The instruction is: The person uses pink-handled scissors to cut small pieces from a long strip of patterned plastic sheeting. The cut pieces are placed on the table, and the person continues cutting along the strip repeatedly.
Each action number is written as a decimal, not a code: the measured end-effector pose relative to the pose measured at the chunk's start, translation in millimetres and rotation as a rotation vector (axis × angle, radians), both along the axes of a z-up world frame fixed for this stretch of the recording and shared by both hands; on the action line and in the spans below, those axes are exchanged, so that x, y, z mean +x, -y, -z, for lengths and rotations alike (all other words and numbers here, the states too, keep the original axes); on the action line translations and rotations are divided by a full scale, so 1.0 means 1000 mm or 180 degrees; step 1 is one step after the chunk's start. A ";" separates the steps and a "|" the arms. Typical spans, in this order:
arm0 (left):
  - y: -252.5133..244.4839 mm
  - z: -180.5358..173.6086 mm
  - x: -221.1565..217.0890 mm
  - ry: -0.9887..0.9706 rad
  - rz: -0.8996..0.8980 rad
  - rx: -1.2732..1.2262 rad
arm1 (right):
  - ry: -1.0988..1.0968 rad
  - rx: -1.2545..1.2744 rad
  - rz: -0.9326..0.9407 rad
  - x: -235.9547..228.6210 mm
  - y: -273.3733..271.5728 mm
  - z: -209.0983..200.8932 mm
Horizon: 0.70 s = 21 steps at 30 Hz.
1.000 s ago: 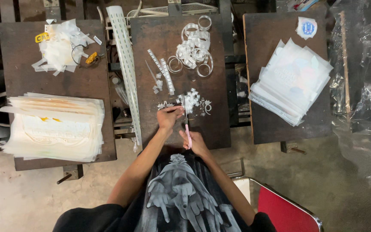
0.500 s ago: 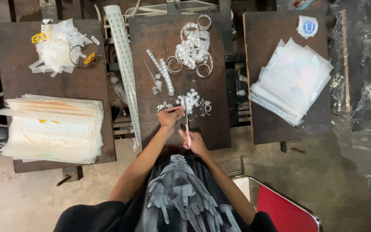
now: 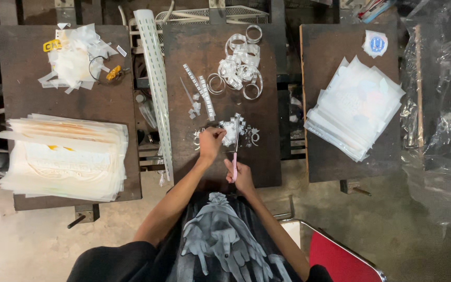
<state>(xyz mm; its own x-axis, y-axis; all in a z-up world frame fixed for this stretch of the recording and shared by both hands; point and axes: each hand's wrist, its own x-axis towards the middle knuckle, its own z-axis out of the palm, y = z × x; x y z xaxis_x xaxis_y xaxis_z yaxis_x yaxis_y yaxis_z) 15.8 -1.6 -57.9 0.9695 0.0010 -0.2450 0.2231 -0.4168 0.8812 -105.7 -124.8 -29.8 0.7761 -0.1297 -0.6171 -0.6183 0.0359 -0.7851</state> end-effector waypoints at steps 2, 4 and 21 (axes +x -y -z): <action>-0.002 -0.008 0.006 0.0113 0.0159 0.0093 | -0.0006 0.0069 0.0082 -0.001 0.000 0.001; -0.005 -0.017 0.010 0.0231 0.0325 0.0187 | -0.0008 0.0139 0.0171 -0.002 0.000 0.005; -0.055 -0.028 0.065 0.0910 0.0949 0.2396 | -0.0048 0.0057 0.0035 0.000 -0.004 0.007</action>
